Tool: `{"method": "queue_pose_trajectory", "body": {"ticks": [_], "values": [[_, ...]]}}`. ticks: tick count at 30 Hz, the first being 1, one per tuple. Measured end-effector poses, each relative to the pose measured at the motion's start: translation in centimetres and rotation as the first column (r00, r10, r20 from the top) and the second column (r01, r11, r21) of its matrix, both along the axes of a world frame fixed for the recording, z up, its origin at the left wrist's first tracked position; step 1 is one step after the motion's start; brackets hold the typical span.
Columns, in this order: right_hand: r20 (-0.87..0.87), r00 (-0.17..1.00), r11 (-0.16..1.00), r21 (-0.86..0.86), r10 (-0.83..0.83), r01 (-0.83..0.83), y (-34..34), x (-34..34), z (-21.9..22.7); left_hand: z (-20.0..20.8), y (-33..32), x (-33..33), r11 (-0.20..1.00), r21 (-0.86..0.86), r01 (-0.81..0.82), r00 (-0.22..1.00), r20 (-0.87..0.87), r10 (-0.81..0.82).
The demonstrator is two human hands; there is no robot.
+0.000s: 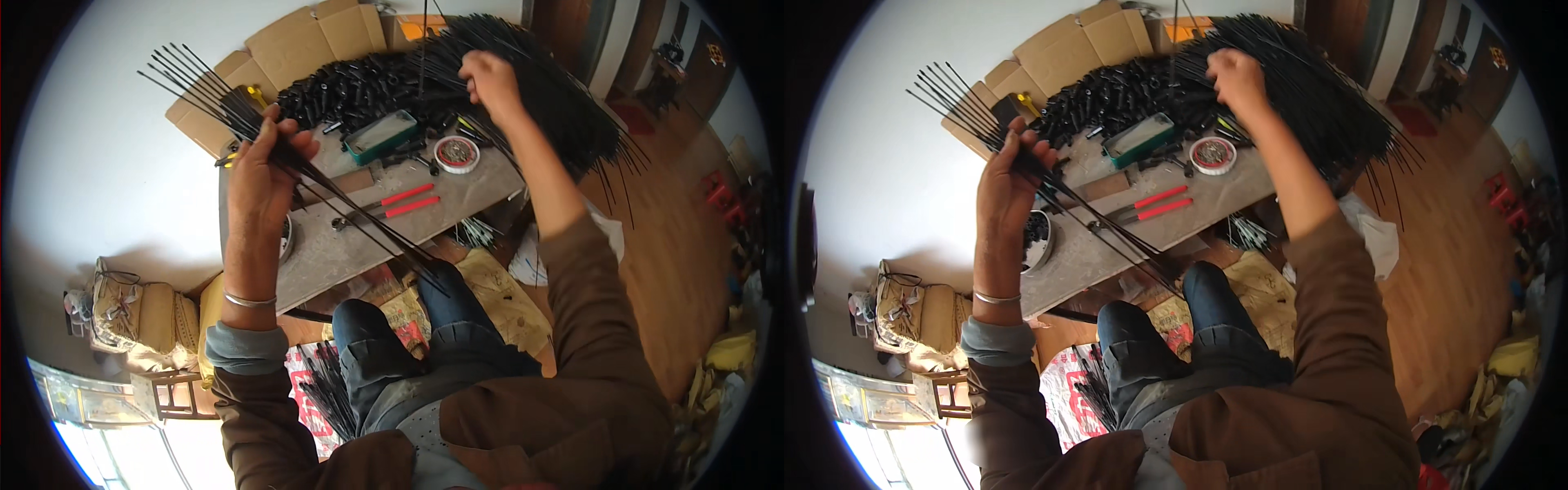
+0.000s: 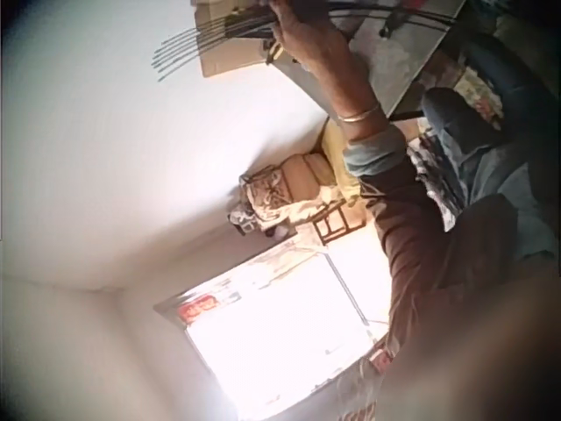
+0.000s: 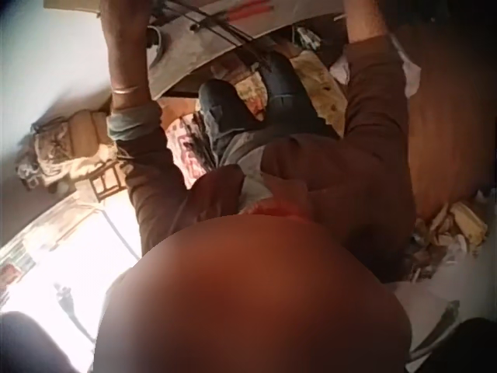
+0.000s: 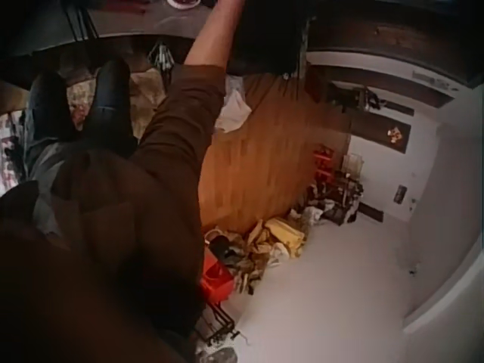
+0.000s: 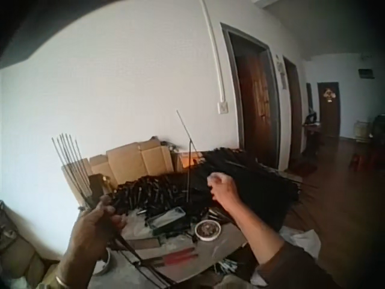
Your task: Assembling umbrella ribs onto the central shaft using wire and pliers.
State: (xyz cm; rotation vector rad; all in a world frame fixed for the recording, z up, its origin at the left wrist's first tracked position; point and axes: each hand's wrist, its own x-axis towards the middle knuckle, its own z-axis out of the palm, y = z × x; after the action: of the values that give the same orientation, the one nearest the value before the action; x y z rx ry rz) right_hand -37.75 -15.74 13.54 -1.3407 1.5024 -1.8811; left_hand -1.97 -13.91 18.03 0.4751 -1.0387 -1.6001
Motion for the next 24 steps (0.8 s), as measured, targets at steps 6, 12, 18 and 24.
{"method": "queue_pose_trajectory", "body": {"ticks": [6, 12, 18, 24], "values": [[-0.105, 0.991, 0.963, -0.265, -0.080, 0.049, 12.6, 4.3, 5.2, 0.2, 0.5, 1.4, 0.998, -0.069, -0.008, 0.997, 0.078, 0.013], [-0.004, 0.841, 0.732, -0.495, -0.541, 0.469, 24.8, 0.9, -1.8, -0.3, 0.1, 1.0, 0.998, 0.001, 0.056, 0.997, 0.060, -0.056], [-0.274, 0.786, 0.774, 0.179, -0.554, 0.608, 27.0, -6.1, -18.6, 0.0, -0.1, 0.2, 0.985, -0.034, 0.172, 0.982, 0.088, -0.168], [-0.260, 0.782, 0.800, 0.052, -0.567, 0.597, 21.8, -4.0, -16.2, 0.7, 2.3, 0.1, 0.993, -0.074, 0.097, 0.977, 0.195, -0.081]]}}
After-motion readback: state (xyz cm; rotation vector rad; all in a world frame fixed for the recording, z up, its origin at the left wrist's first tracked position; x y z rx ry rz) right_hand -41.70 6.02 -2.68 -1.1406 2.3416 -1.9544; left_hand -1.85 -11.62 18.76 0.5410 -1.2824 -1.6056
